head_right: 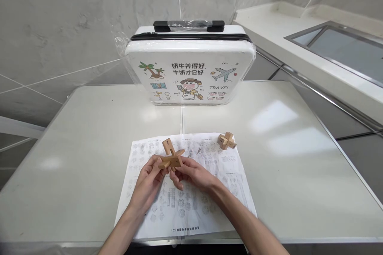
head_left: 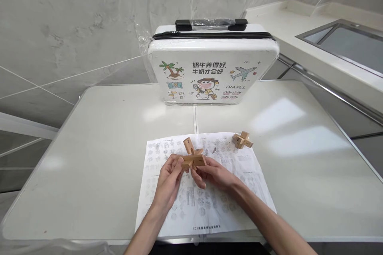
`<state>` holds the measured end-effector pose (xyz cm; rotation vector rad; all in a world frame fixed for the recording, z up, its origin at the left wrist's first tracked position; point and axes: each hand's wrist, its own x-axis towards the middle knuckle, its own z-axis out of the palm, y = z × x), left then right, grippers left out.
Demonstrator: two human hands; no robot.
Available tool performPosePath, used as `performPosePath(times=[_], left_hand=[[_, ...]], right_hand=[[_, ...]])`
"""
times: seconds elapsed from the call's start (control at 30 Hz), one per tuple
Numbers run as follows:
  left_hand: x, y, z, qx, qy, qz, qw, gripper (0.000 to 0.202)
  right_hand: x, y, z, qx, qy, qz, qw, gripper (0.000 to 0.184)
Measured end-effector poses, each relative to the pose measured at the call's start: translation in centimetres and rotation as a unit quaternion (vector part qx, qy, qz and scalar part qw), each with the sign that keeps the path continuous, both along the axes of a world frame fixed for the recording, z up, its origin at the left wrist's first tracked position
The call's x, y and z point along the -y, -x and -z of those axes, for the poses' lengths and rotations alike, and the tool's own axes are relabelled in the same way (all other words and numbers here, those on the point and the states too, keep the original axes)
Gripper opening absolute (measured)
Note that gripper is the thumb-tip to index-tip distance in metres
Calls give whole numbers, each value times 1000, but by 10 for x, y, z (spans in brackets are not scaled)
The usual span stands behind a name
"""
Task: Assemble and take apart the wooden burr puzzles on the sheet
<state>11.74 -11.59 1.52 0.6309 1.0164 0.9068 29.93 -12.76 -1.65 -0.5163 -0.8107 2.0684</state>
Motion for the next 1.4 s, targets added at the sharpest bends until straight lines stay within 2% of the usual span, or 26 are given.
performPosePath(times=[0.17, 0.27, 0.57, 0.73, 0.83, 1.0, 1.17, 1.4], left_hand=[[3, 1, 3, 24, 23, 6, 999, 33], [5, -1, 4, 38, 25, 13, 999, 32], [0, -2, 1, 79, 52, -6, 996, 40], [-6, -3, 0, 63, 96, -31, 993, 31], [-8, -3, 1, 34, 93, -44, 994, 32], [-7, -1, -1, -62, -19, -39, 997, 42], [-6, 7, -3, -186, -98, -13, 977, 28], [-5, 8, -5, -186, -123, 11, 975, 22]], right_hand=[[-2, -5, -5, 35, -81, -92, 992, 42], [-4, -5, -6, 51, -113, -115, 986, 49], [-4, -6, -2, 58, -121, -113, 984, 46], [-3, -7, 1, 56, -88, -94, 990, 39], [-2, -7, 3, 39, -37, -56, 997, 38], [-3, -7, 0, 12, 57, 74, 996, 34], [-10, -12, 0, -5, 121, 223, 967, 31], [-16, -20, 2, 4, 150, 337, 929, 32]])
